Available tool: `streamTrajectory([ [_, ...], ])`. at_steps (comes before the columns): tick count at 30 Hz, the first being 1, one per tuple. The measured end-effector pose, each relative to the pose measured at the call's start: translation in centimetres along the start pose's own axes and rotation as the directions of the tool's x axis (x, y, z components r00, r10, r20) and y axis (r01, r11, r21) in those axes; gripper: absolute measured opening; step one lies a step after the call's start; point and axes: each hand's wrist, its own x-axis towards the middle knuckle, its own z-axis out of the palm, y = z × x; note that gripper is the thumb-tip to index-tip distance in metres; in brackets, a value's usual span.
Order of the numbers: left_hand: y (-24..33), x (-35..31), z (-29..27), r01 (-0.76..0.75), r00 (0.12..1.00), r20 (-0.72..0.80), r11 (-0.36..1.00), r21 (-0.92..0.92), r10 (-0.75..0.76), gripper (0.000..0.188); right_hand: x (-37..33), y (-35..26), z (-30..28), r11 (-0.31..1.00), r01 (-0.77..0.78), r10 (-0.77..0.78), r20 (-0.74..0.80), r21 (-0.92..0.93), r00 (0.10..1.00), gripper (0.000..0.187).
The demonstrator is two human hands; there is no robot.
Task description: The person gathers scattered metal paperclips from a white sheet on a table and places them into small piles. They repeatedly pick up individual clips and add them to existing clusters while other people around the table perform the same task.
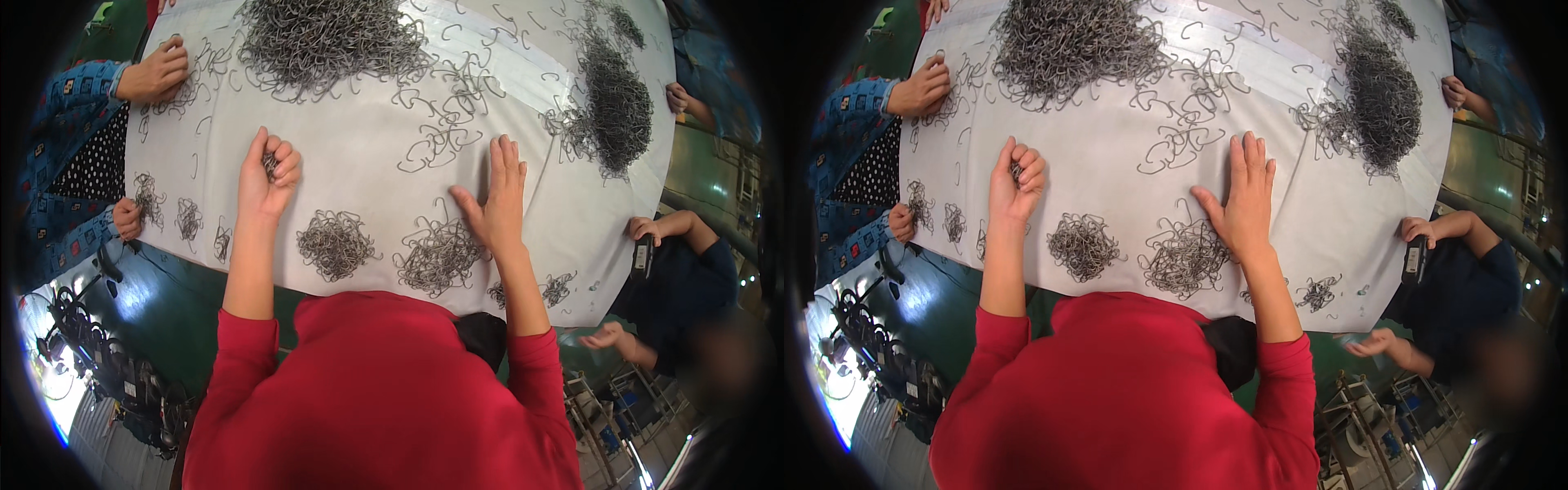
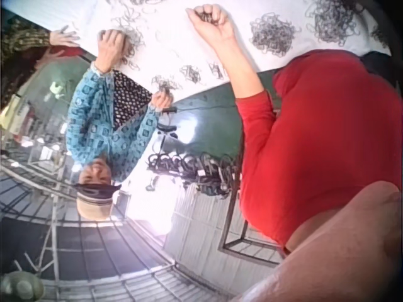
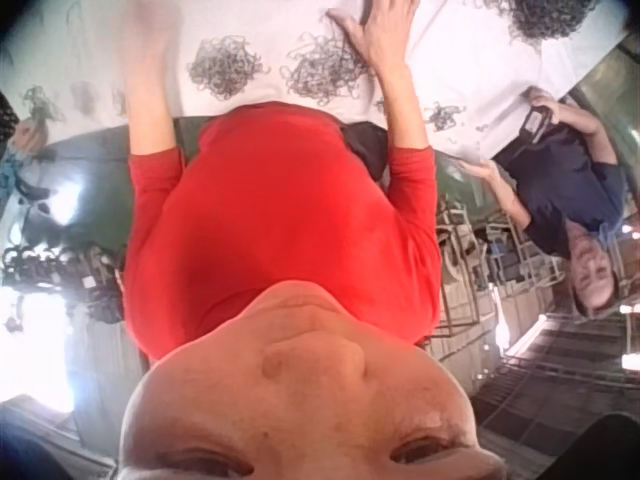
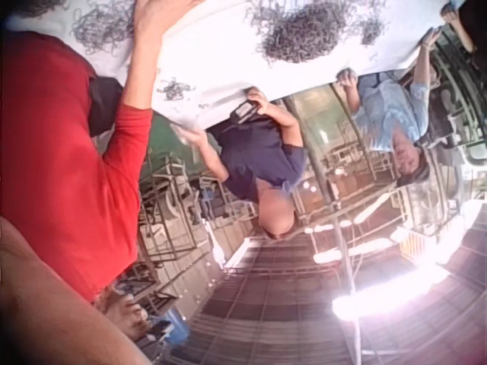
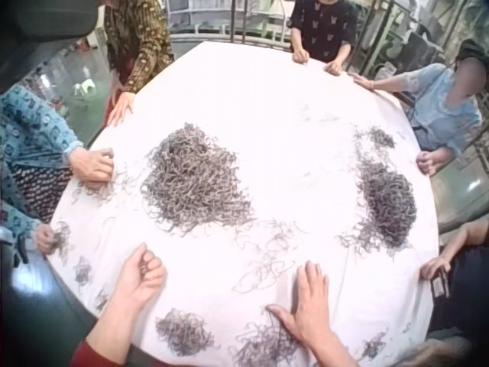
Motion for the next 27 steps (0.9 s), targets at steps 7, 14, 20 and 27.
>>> streamTrajectory([
  [7, 0.1, 0.2, -0.6, -0.008, 1.000, 0.023, 0.999, 0.042, 0.007, 0.031, 4.5, -3.8, 3.3, 0.998, 0.001, -0.005, -0.049, -0.069, 0.999, 0.111],
  [14, 0.1, 0.0, -0.6, -0.023, 1.000, 0.018, 0.998, 0.056, 0.022, 0.034, 9.7, -2.4, 4.5, 0.988, -0.022, -0.011, -0.211, -0.150, 0.977, 0.103],
  [20, -0.1, -0.2, 0.3, -0.020, 0.999, -0.041, 0.997, 0.074, 0.023, 0.034, 15.9, -1.6, 4.7, 0.989, -0.107, 0.069, -0.322, -0.102, 0.944, 0.094],
  [27, 0.0, -0.1, -0.2, -0.015, 1.000, 0.000, 0.998, 0.068, 0.015, 0.035, 11.5, -2.4, 3.0, 1.000, -0.012, 0.009, -0.128, -0.023, 0.992, 0.096],
])
